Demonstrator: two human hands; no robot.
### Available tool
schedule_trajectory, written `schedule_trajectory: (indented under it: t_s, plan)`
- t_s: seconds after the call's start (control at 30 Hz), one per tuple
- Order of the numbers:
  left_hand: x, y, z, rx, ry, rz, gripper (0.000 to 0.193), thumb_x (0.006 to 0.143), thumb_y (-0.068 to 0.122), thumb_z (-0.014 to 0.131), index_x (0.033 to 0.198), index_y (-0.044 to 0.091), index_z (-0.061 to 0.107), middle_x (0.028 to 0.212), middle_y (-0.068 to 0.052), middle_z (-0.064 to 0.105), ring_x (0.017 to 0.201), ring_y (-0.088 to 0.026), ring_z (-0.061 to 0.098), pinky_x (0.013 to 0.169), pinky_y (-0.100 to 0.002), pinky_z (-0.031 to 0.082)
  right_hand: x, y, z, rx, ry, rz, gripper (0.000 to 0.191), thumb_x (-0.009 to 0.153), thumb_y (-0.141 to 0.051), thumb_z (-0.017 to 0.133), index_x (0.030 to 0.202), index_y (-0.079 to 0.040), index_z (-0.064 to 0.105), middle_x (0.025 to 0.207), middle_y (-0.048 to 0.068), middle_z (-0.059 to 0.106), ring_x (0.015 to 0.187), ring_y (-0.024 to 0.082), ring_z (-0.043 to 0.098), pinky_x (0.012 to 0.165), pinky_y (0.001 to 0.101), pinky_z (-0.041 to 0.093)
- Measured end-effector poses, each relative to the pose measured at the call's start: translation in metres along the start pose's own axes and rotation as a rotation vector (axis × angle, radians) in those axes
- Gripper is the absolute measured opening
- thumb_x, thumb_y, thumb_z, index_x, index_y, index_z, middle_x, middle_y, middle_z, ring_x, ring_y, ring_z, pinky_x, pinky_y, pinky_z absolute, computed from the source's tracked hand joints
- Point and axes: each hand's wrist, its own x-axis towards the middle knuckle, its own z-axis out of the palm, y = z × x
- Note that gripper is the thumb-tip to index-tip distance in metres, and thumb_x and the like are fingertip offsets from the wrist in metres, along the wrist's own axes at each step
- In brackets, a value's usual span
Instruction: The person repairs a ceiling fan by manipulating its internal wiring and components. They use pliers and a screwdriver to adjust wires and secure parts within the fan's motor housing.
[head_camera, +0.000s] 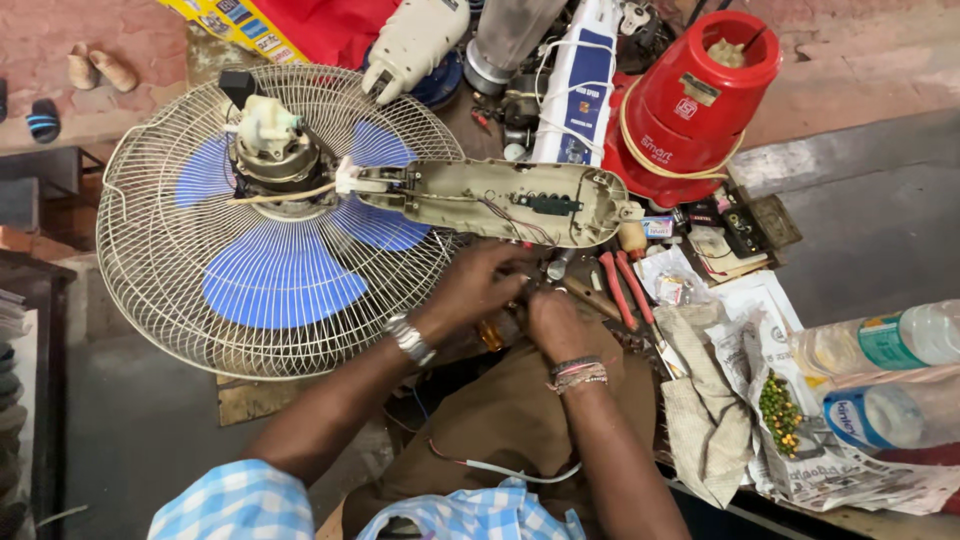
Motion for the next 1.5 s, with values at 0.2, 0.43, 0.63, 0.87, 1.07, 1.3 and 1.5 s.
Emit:
schedule_trajectory:
  t_s: [0.2,0.43,0.63,0.87,1.07,1.3,1.5]
  plan:
    - [-0.034,-0.015,-0.082,0.296,0.369,0.094,0.027,0.091,0.014,0.073,0.117,0.004,0.072,0.112,-0.014,0.073,0.101,-0.03,0.069,0.086,-0.04,0.056,-0.002,0.0,-0.004,0.116,-0.033,0.045,0.022,0.078,-0.021,0.075,0.091,-0.004,0.075,0.086,0.024,0.071,0.081,0.043,0.068,0.072,0.0536,0.053]
    - [-0.055,-0.033,-0.161,0.949,0.614,0.054,0.022,0.088,0.02,0.081,0.107,0.01,0.076,0.15,-0.02,0.052,0.15,-0.046,0.031,0.115,-0.06,0.033,-0.007,-0.007,-0.015,0.077,0.014,0.06,0.029,0.085,-0.031,0.075,0.095,-0.004,0.071,0.089,0.022,0.071,0.082,0.041,0.069,0.072,0.0524,0.053]
    - [-0.06,-0.049,-0.162,1.019,0.599,0.029,0.013,0.094,0.025,0.081,0.101,0.014,0.078,0.168,-0.022,0.037,0.159,-0.049,0.016,0.124,-0.066,0.023,-0.011,-0.009,-0.02,0.069,-0.026,0.116,0.028,0.085,-0.03,0.075,0.098,-0.005,0.073,0.092,0.021,0.071,0.084,0.041,0.068,0.075,0.0515,0.053]
    - [-0.061,-0.061,-0.161,0.973,0.579,-0.014,0.019,0.093,0.03,0.083,0.102,0.014,0.079,0.177,-0.022,0.025,0.161,-0.052,0.008,0.126,-0.07,0.014,-0.013,-0.016,-0.029,0.065,-0.026,0.117,0.026,0.086,-0.031,0.073,0.097,-0.008,0.074,0.096,0.016,0.071,0.088,0.038,0.069,0.077,0.0499,0.054]
    - [-0.06,-0.066,-0.159,1.049,0.576,-0.041,0.02,0.095,0.033,0.083,0.1,0.014,0.078,0.174,-0.019,0.022,0.162,-0.05,0.006,0.124,-0.072,0.008,-0.011,-0.019,-0.034,0.034,-0.091,0.147,0.027,0.085,-0.033,0.074,0.1,-0.01,0.075,0.096,0.016,0.072,0.089,0.037,0.069,0.078,0.0497,0.054]
    - [-0.06,-0.07,-0.16,1.097,0.564,-0.055,0.027,0.097,0.038,0.085,0.094,0.013,0.076,0.175,-0.018,0.021,0.159,-0.049,0.004,0.124,-0.074,0.006,-0.013,-0.024,-0.042,0.065,-0.085,0.141,0.027,0.085,-0.03,0.073,0.104,-0.013,0.076,0.1,0.015,0.073,0.09,0.036,0.07,0.078,0.0491,0.054]
    - [-0.06,-0.075,-0.162,1.132,0.564,-0.038,0.028,0.093,0.039,0.087,0.09,0.013,0.075,0.176,-0.017,0.022,0.161,-0.05,0.002,0.123,-0.075,0.004,-0.014,-0.025,-0.043,0.065,-0.072,0.149,0.03,0.086,-0.033,0.072,0.107,-0.012,0.075,0.101,0.015,0.073,0.09,0.036,0.07,0.078,0.0481,0.054]
